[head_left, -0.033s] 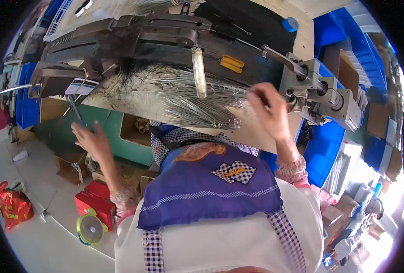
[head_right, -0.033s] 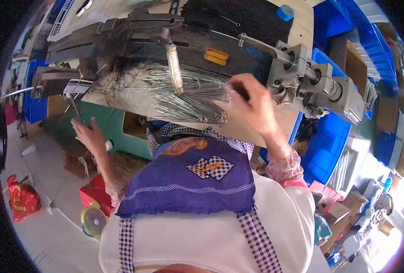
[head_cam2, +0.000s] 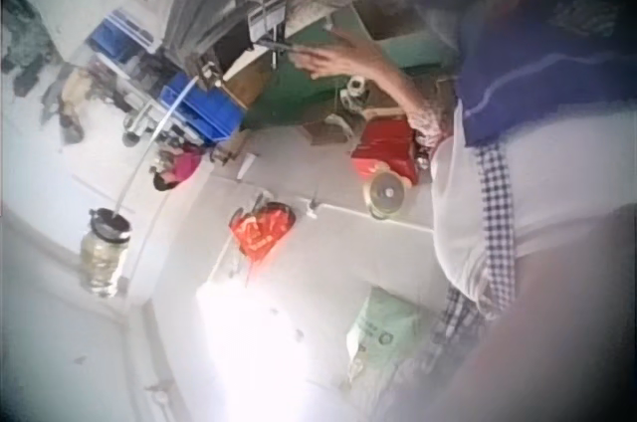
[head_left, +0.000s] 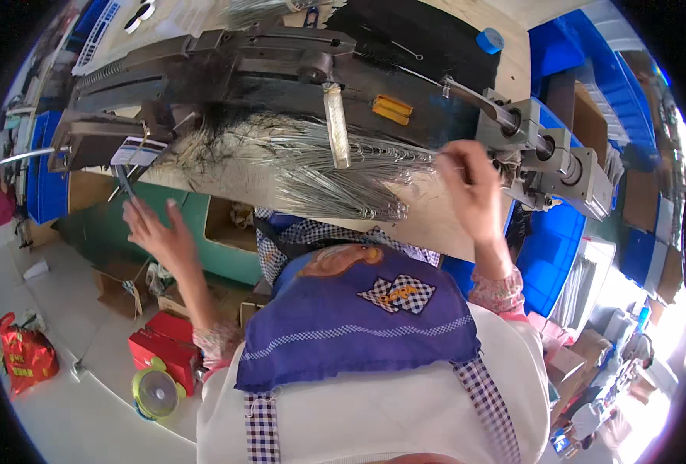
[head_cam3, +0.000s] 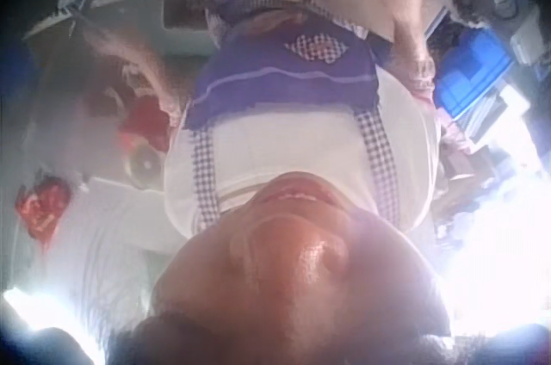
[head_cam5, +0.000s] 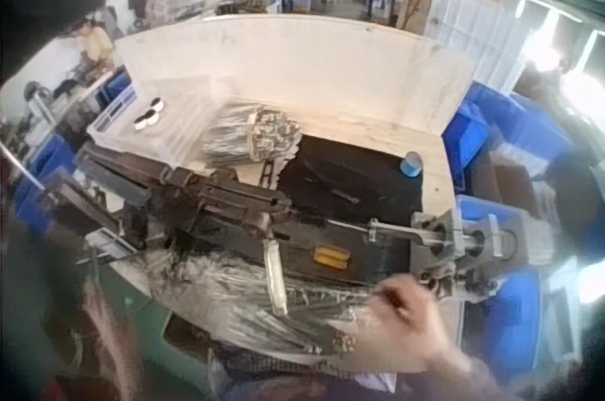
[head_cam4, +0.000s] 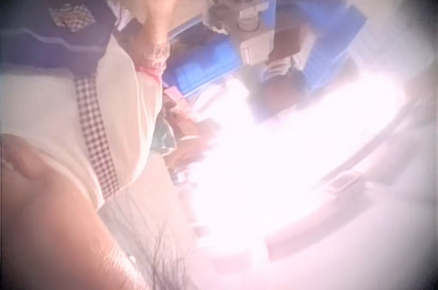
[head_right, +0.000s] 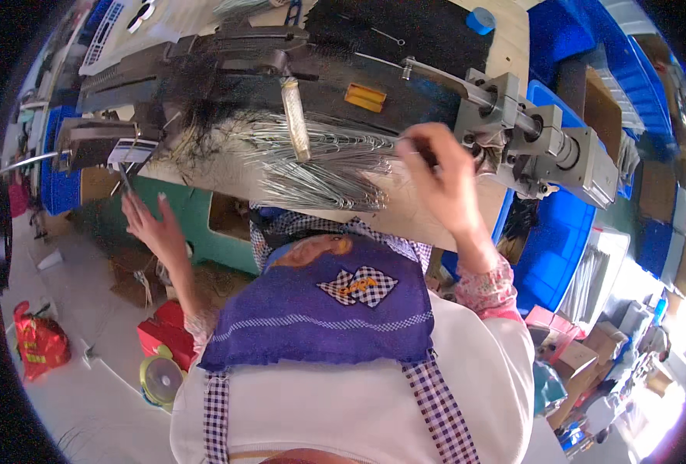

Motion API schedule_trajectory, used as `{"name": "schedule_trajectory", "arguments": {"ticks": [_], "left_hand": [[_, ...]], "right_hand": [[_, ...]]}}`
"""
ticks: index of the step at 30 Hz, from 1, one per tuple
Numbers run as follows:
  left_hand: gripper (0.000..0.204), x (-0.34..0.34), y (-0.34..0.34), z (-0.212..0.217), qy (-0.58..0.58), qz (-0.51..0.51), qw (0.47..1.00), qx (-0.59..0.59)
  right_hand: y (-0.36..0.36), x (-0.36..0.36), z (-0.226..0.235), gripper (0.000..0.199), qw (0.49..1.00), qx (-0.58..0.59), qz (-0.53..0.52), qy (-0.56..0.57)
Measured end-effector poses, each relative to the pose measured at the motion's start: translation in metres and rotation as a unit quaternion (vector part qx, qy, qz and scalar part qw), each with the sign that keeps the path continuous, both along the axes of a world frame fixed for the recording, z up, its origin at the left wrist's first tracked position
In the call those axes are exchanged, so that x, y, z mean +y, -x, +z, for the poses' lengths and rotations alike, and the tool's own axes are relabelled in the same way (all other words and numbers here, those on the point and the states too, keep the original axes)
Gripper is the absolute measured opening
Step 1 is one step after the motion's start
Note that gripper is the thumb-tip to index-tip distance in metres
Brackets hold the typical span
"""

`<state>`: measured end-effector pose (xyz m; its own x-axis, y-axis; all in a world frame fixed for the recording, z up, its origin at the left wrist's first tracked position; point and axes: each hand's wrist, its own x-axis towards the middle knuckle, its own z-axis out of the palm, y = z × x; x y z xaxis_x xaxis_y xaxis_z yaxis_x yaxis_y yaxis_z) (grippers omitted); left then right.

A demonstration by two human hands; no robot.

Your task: Manually assembling small circular and rectangular metal or plastic components using a workbench jig or machine.

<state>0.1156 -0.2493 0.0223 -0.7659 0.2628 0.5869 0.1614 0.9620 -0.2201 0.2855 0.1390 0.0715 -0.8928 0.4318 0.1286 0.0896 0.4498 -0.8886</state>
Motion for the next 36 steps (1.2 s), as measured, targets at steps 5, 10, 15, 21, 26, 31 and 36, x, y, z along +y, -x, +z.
{"name": "schedule_trajectory", "arguments": {"ticks": [5, 10, 15, 21, 26, 31, 36], "left_hand": [[0.055, 0.154, -0.043, 0.078, -0.343, -0.572, 0.702, -0.249], [0.031, 0.198, -0.073, 0.1, -0.388, -0.551, 0.541, -0.504], [0.023, 0.148, -0.029, 0.067, -0.534, -0.375, 0.602, -0.461], [0.021, 0.218, -0.068, 0.061, -0.641, -0.189, 0.429, -0.608], [0.014, 0.21, -0.046, 0.131, -0.745, -0.256, 0.075, -0.611], [0.015, 0.151, 0.012, 0.118, -0.795, -0.26, -0.216, -0.504], [0.017, 0.106, -0.011, 0.076, -0.71, -0.388, 0.296, -0.508]], "right_hand": [[-0.013, 0.012, 0.072, 0.014, 0.995, 0.085, -0.041, -0.042], [0.016, 0.0, 0.102, 0.028, 0.947, 0.18, 0.19, -0.184], [0.021, 0.035, 0.075, 0.01, 0.97, 0.112, 0.02, -0.214], [0.076, 0.038, 0.048, 0.021, 0.899, 0.085, 0.108, -0.417], [0.077, 0.035, 0.045, 0.022, 0.872, 0.065, 0.123, -0.469], [0.084, 0.028, 0.053, 0.01, 0.858, 0.07, 0.124, -0.493], [0.089, 0.043, 0.066, 0.012, 0.921, 0.052, 0.127, -0.364]]}}
